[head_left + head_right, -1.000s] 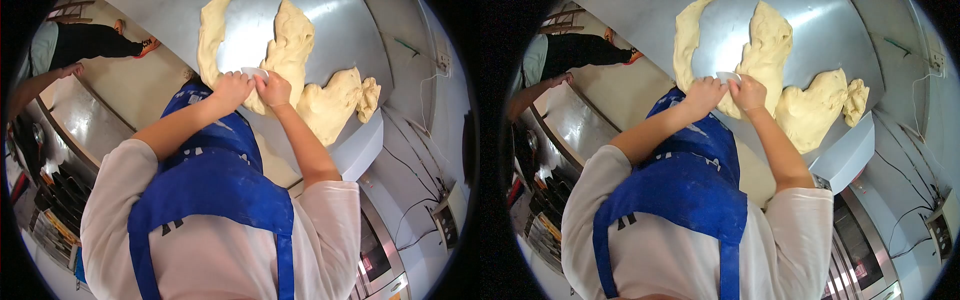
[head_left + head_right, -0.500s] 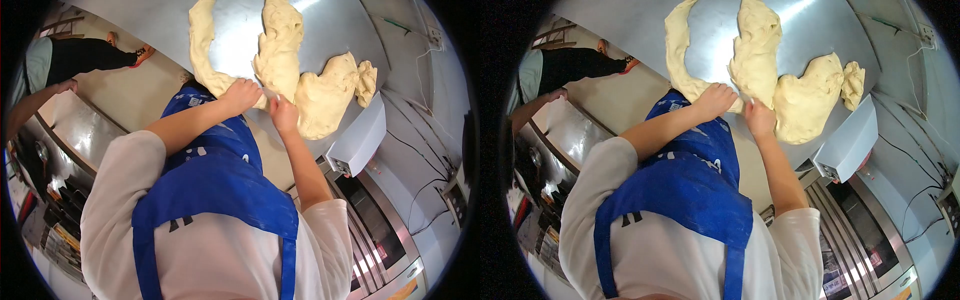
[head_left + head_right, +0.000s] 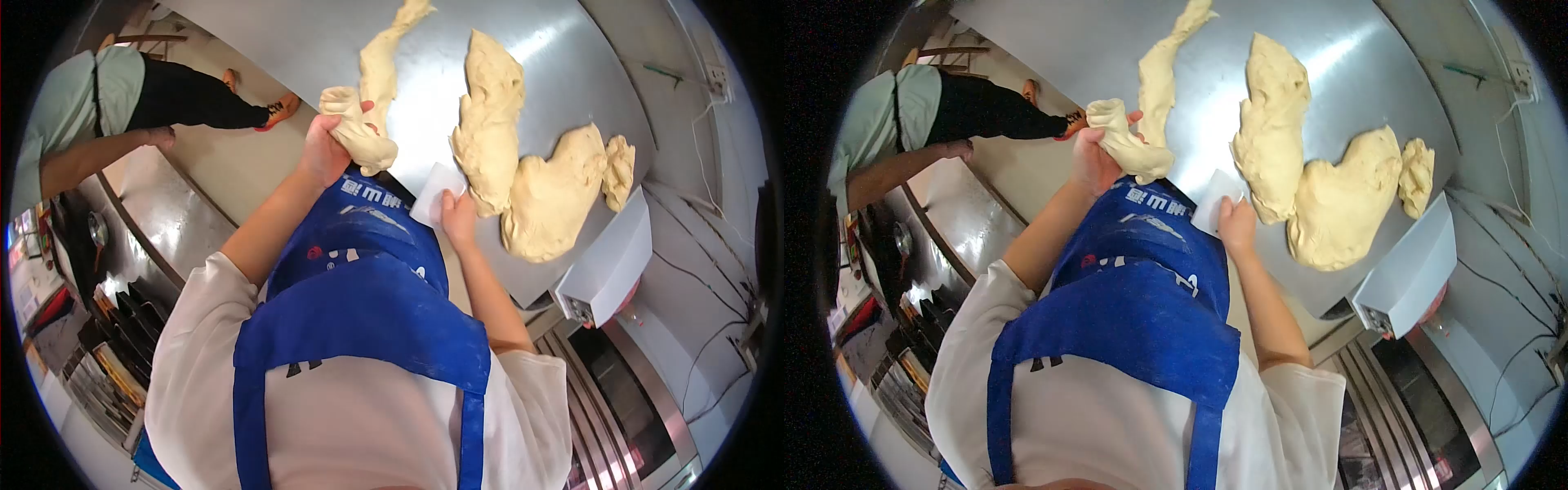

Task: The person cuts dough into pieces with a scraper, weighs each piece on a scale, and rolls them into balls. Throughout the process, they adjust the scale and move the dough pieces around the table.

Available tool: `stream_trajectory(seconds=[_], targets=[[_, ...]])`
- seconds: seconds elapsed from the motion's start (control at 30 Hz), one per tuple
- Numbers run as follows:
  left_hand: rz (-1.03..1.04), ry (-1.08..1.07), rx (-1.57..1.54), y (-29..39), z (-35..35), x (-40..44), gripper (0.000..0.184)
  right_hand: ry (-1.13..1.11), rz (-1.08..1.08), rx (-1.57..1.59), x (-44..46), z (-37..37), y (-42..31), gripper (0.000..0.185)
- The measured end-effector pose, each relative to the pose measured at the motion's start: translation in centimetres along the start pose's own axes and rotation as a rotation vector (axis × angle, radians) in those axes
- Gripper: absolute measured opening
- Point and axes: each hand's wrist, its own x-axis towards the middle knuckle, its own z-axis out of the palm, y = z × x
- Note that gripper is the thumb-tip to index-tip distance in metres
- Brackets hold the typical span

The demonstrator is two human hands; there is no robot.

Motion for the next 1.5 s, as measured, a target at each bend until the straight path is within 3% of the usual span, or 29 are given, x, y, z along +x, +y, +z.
stream_trajectory(seconds=[0.07,0.1,0.13,0.17,0.23,0.3,0.37,0.4,0.43,0.5,0.57,0.63,0.7,0.73,0.77,0.8,0.9,0.97,1.0,1.07,1.1,1.17,1.2,1.23,1.3,1.33,1.4,1.43,1.5], targets=[[-0.023,-0.072,-0.014,1.7,-0.1,0.0,0.049,0.278,-0.034,0.331,1.7,5.3,-3.8,0.031],[-0.071,-0.143,-0.032,2.7,-0.2,0.0,0.052,0.171,0.074,0.264,2.9,7.9,-5.5,0.031],[0.085,-0.088,0.100,3.7,1.0,-0.2,0.049,0.228,0.107,0.279,4.2,11.5,-7.2,0.032],[0.106,-0.079,0.109,5.0,2.1,-0.6,0.049,0.225,0.107,0.332,5.2,12.6,-10.4,0.033],[0.190,-0.163,0.187,9.0,4.3,-0.1,0.047,-0.022,0.382,0.767,5.6,11.4,-16.0,0.032],[0.225,-0.234,0.188,13.1,4.4,1.0,0.041,-0.126,0.590,0.926,6.6,11.7,-14.9,0.035],[0.361,-0.158,0.414,17.1,4.0,3.4,0.035,-0.145,0.545,1.074,5.9,8.3,-14.1,0.034],[0.409,-0.069,0.424,18.2,3.7,4.9,0.031,-0.024,0.568,1.001,6.1,8.9,-11.3,0.035],[0.421,-0.072,0.419,19.0,2.7,6.7,0.031,-0.038,0.582,0.679,6.3,7.5,-9.9,0.039],[0.383,0.082,0.438,20.3,-0.4,11.0,0.032,0.135,0.444,0.583,6.7,4.4,-11.4,0.042],[0.356,0.128,0.610,20.8,-3.7,14.7,0.035,0.255,0.313,0.717,10.0,3.5,-10.9,0.045],[0.206,0.186,0.848,22.3,-5.5,16.7,0.040,0.257,0.341,0.605,14.9,1.5,-7.7,0.040],[0.178,0.152,1.057,24.4,-7.5,17.9,0.041,0.439,0.259,0.378,17.3,-1.2,-10.5,0.045],[0.155,0.137,1.262,25.7,-8.6,18.7,0.043,0.721,0.136,-0.217,18.1,-1.6,-13.7,0.046],[0.151,0.135,1.262,27.0,-9.8,19.6,0.043,0.962,0.002,-0.824,18.5,-1.6,-16.9,0.048],[0.141,0.135,1.273,27.7,-11.2,20.2,0.048,0.954,0.006,-0.833,19.0,-1.1,-20.0,0.048],[0.134,0.105,1.267,31.2,-12.3,20.3,0.059,0.547,-0.136,-0.117,23.2,4.5,-28.9,0.045],[0.200,0.359,1.201,32.1,-14.1,21.1,0.061,0.242,-0.168,0.151,27.1,10.7,-31.5,0.041],[0.212,0.357,1.192,32.4,-15.0,21.3,0.061,0.149,-0.189,0.306,30.0,14.6,-31.6,0.038],[0.148,0.284,1.335,33.2,-16.5,21.4,0.059,0.009,-0.238,0.312,35.3,19.9,-35.2,0.037],[0.152,0.282,1.357,33.2,-16.8,20.7,0.058,-0.142,-0.069,0.471,37.5,21.6,-37.7,0.039],[0.313,0.259,1.423,32.0,-18.8,18.9,0.057,-0.182,-0.119,0.493,41.7,24.8,-40.6,0.033],[0.349,0.246,1.490,31.6,-19.1,17.4,0.056,-0.207,0.024,0.616,44.0,26.2,-41.6,0.027],[0.285,0.252,1.463,31.8,-18.6,15.3,0.054,-0.239,0.172,0.735,46.5,28.0,-43.0,0.022],[0.301,0.234,1.492,30.8,-20.7,12.4,0.050,-0.220,0.147,0.704,49.0,30.2,-43.4,0.020],[0.264,0.253,1.529,30.6,-21.7,10.7,0.049,-0.323,0.140,0.700,49.7,30.2,-43.0,0.021],[-0.017,0.320,1.506,30.9,-22.7,7.4,0.048,-0.402,0.123,0.769,50.3,30.1,-41.9,0.024],[0.008,0.379,1.463,30.9,-23.8,5.9,0.048,-0.425,0.123,0.742,50.5,29.8,-41.7,0.024],[-0.146,0.435,1.560,30.6,-25.4,3.5,0.048,-0.420,0.132,0.577,51.0,29.1,-40.5,0.020]])
